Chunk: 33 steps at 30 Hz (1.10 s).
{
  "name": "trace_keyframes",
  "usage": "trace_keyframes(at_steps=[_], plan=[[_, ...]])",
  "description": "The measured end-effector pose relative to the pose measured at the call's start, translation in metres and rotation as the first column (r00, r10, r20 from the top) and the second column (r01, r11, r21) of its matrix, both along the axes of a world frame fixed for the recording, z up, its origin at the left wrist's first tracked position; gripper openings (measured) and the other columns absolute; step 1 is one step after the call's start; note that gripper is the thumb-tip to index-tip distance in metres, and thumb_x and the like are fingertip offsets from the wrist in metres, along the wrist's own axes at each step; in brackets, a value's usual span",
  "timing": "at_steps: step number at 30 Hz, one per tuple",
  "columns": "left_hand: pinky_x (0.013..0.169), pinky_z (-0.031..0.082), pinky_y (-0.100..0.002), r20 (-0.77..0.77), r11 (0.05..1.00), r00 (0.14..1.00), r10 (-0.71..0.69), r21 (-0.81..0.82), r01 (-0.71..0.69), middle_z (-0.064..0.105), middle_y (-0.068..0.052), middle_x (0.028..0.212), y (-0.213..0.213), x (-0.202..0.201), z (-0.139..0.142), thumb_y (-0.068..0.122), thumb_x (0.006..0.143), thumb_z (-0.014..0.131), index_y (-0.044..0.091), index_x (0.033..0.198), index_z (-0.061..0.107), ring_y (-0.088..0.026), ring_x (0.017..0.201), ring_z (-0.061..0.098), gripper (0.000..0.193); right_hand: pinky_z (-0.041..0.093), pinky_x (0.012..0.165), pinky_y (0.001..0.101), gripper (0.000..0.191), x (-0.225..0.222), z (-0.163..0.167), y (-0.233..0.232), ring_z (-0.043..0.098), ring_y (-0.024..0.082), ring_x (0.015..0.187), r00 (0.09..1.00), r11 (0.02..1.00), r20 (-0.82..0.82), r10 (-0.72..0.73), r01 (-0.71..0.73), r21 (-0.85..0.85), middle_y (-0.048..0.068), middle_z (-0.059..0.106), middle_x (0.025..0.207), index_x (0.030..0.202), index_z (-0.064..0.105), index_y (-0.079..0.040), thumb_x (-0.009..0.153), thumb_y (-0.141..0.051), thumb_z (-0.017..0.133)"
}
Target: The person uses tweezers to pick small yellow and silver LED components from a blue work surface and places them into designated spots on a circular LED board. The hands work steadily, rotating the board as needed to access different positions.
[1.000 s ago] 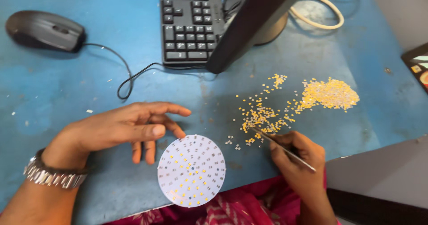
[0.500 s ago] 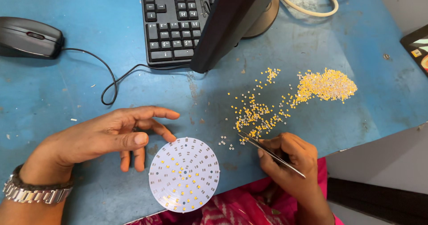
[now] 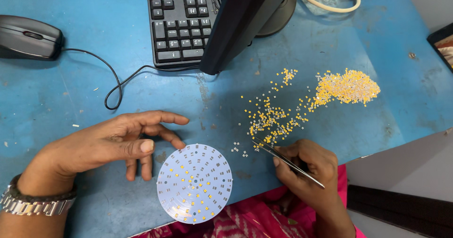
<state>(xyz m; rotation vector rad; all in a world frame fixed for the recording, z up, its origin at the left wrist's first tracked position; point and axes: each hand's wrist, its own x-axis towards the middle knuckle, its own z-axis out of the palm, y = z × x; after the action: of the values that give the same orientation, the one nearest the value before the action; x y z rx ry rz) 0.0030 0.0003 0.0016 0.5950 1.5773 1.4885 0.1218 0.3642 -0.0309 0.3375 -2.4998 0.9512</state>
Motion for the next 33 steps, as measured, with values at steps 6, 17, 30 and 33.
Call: trace_keyframes(at_steps=[6, 17, 30, 33], plan=[[0.045, 0.061, -0.024, -0.005, 1.0, 1.0, 0.004, -0.016, -0.004, 0.068, -0.018, 0.128, 0.0, 0.001, 0.0, 0.062, 0.079, 0.066, 0.007, 0.15, 0.046, -0.018, 0.066, 0.078, 0.092, 0.046, 0.051, 0.0257, 0.017, 0.0, -0.001, -0.001, 0.064, 0.012, 0.057, 1.0, 1.0, -0.003, 0.015, -0.015, -0.009, 0.005, 0.07, 0.074, 0.084, 0.07, 0.0, 0.075, -0.008, 0.082], [0.048, 0.06, -0.023, -0.007, 0.997, 0.999, -0.034, 0.063, 0.034, 0.071, -0.019, 0.126, 0.004, -0.001, 0.005, 0.049, 0.089, 0.064, 0.006, 0.149, 0.044, -0.014, 0.065, 0.074, 0.077, 0.048, 0.055, 0.0274, 0.012, 0.001, -0.001, 0.002, 0.066, 0.015, 0.059, 0.999, 1.0, 0.047, 0.026, -0.026, -0.001, 0.007, 0.07, 0.074, 0.082, 0.07, 0.0, 0.076, -0.004, 0.08], [0.046, 0.06, -0.028, -0.015, 0.996, 1.0, 0.011, -0.086, -0.012, 0.075, -0.013, 0.12, 0.009, -0.002, 0.011, 0.046, 0.084, 0.06, 0.011, 0.155, 0.044, -0.017, 0.061, 0.074, 0.08, 0.05, 0.054, 0.0289, 0.014, 0.002, 0.003, -0.019, 0.069, 0.015, 0.059, 0.841, 0.87, 0.225, 0.493, -0.47, -0.151, 0.004, 0.072, 0.071, 0.078, 0.069, -0.004, 0.073, -0.007, 0.081], [0.046, 0.06, -0.028, -0.012, 0.996, 1.0, 0.023, -0.084, -0.024, 0.075, -0.013, 0.119, 0.008, -0.002, 0.011, 0.046, 0.084, 0.06, 0.011, 0.154, 0.044, -0.018, 0.061, 0.074, 0.08, 0.049, 0.054, 0.0287, 0.015, 0.001, 0.0, -0.021, 0.069, 0.016, 0.06, 0.837, 0.857, 0.183, 0.515, -0.504, -0.108, 0.004, 0.073, 0.074, 0.078, 0.069, -0.004, 0.073, -0.009, 0.081]])
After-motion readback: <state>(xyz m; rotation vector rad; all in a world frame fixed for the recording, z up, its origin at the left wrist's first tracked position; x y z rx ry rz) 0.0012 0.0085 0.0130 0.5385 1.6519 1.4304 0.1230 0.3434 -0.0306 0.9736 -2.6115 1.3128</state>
